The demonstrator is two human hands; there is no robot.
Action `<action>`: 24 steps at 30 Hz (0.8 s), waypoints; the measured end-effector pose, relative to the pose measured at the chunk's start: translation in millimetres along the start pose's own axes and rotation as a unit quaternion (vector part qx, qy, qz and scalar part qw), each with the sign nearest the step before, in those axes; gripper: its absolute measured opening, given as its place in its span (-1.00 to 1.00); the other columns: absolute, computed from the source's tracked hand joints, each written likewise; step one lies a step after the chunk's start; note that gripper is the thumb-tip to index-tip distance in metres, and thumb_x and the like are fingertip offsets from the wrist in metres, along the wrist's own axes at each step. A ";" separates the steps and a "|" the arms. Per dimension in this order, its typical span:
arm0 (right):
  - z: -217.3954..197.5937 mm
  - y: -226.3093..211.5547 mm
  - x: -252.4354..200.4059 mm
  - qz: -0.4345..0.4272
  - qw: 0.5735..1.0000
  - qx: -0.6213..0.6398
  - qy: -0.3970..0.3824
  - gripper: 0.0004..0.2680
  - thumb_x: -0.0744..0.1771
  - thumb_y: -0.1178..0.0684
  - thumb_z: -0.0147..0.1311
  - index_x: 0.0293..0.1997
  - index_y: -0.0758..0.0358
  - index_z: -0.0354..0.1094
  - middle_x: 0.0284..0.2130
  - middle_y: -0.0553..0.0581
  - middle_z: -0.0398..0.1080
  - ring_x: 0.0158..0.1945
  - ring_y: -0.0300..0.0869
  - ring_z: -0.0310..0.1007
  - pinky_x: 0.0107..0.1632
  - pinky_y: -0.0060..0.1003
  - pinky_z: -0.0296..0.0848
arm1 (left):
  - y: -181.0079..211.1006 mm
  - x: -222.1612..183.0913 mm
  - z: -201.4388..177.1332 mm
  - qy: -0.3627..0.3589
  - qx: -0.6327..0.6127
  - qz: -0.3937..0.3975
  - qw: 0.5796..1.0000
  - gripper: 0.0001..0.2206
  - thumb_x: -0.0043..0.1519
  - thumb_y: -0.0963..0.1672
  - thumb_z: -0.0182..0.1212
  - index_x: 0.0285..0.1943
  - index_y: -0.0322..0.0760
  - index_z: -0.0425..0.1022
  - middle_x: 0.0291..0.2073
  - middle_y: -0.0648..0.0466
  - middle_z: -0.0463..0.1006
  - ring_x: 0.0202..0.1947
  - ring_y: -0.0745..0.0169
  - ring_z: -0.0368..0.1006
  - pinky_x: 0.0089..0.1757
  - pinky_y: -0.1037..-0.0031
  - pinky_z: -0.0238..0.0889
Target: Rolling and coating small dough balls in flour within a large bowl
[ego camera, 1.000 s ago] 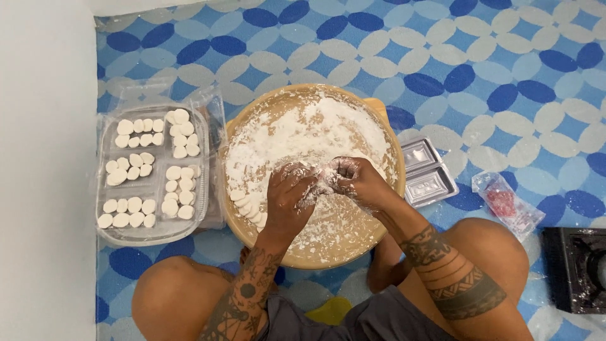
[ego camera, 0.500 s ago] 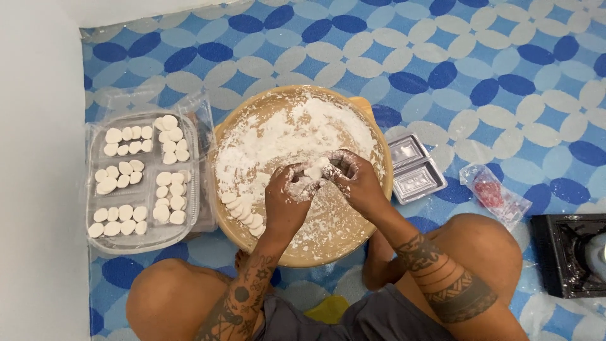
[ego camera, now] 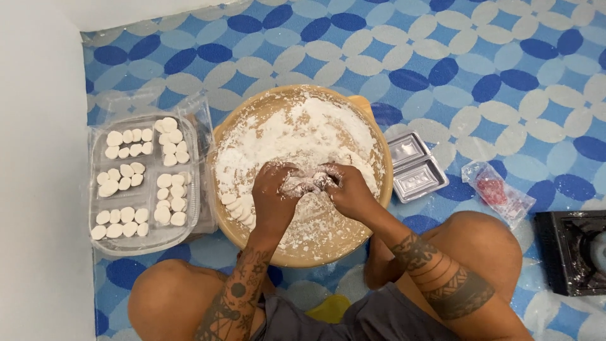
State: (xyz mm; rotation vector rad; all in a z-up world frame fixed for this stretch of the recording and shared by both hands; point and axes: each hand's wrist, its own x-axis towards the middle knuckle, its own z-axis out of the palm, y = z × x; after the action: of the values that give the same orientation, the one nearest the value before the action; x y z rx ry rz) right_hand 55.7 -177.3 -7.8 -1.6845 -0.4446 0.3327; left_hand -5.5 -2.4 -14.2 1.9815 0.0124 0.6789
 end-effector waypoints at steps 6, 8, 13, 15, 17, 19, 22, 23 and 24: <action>7.1 -19.5 2.9 0.066 0.990 0.108 0.062 -0.91 0.35 0.22 0.01 -0.26 0.35 0.47 -0.41 0.12 0.46 -0.21 -0.28 0.35 -0.09 -0.22 0.50 | -8.6 -12.6 14.7 0.043 0.002 -0.036 0.998 -0.85 0.07 -0.15 0.52 -0.23 -0.21 0.67 -0.33 -0.05 0.68 -0.20 -0.18 0.58 -0.08 0.20 0.43; 11.9 11.5 6.6 0.101 0.972 0.192 0.090 -0.88 0.38 0.21 -0.04 -0.18 0.45 0.44 -0.36 0.19 0.45 -0.20 -0.22 0.41 -0.01 -0.13 0.53 | -10.3 -13.0 17.4 0.054 0.015 -0.035 0.998 -0.84 0.08 -0.16 0.51 -0.20 -0.25 0.67 -0.32 -0.07 0.67 -0.19 -0.18 0.58 -0.08 0.19 0.43; 12.7 -1.5 13.7 0.123 0.958 0.236 0.104 -0.81 0.38 0.18 0.04 0.05 0.51 0.40 -0.21 0.32 0.49 -0.12 -0.14 0.48 0.05 -0.14 0.57 | 14.4 2.3 8.0 0.045 -0.038 -0.046 0.997 -0.74 0.05 -0.17 0.52 -0.11 -0.32 0.64 -0.25 -0.17 0.65 -0.10 -0.30 0.56 -0.04 0.07 0.41; 8.3 -5.4 10.8 0.077 0.975 0.192 0.082 -0.87 0.34 0.24 0.13 -0.04 0.39 0.44 -0.31 0.15 0.49 -0.20 -0.25 0.48 -0.02 -0.26 0.56 | 10.2 -0.2 11.5 0.022 -0.056 -0.085 0.995 -0.77 0.07 -0.19 0.50 -0.14 -0.40 0.65 -0.24 -0.22 0.64 -0.12 -0.28 0.58 -0.05 0.12 0.43; 7.3 -4.9 13.0 0.070 0.981 0.171 0.068 -0.91 0.33 0.24 0.17 -0.13 0.37 0.45 -0.38 0.12 0.48 -0.26 -0.28 0.46 -0.09 -0.32 0.52 | 10.7 1.4 8.7 0.011 -0.065 -0.105 0.992 -0.81 0.07 -0.20 0.48 -0.15 -0.36 0.67 -0.26 -0.19 0.65 -0.14 -0.24 0.59 -0.07 0.16 0.44; 7.3 -20.1 12.2 0.063 0.985 0.150 0.053 -0.95 0.31 0.23 0.20 -0.21 0.35 0.45 -0.44 0.10 0.47 -0.32 -0.30 0.44 -0.15 -0.37 0.49 | 7.4 -1.1 5.4 0.000 -0.073 -0.125 0.989 -0.84 0.08 -0.22 0.45 -0.17 -0.32 0.68 -0.28 -0.16 0.65 -0.15 -0.20 0.61 -0.08 0.20 0.44; 2.4 -26.8 10.7 0.061 0.991 0.117 0.033 -0.96 0.27 0.30 0.15 -0.30 0.35 0.45 -0.53 0.03 0.40 -0.41 -0.33 0.38 -0.23 -0.45 0.40 | 2.8 -8.2 -0.4 -0.031 -0.124 -0.197 0.972 -0.83 0.05 -0.21 0.46 -0.19 -0.29 0.70 -0.25 -0.16 0.65 -0.12 -0.15 0.62 -0.08 0.24 0.44; -1.8 -1.5 11.4 0.073 0.991 0.108 0.025 -0.95 0.24 0.31 0.14 -0.33 0.34 0.46 -0.56 0.03 0.39 -0.43 -0.34 0.36 -0.28 -0.47 0.37 | 4.7 -11.3 -3.4 -0.044 -0.131 -0.247 0.959 -0.81 0.05 -0.21 0.45 -0.17 -0.33 0.70 -0.22 -0.17 0.65 -0.11 -0.10 0.62 -0.07 0.25 0.43; -6.1 23.9 12.2 0.085 0.991 0.099 0.018 -0.93 0.22 0.33 0.13 -0.36 0.33 0.47 -0.58 0.02 0.38 -0.46 -0.35 0.34 -0.33 -0.49 0.34 | 6.6 -14.4 -6.3 -0.058 -0.138 -0.296 0.943 -0.79 0.04 -0.22 0.44 -0.14 -0.36 0.69 -0.20 -0.18 0.65 -0.10 -0.05 0.62 -0.06 0.25 0.42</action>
State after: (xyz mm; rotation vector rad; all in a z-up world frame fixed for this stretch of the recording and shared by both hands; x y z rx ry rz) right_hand 71.8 -179.9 -30.0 -1.5340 -0.2332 0.4564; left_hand -22.4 -4.7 -13.2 1.6209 0.4057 0.1582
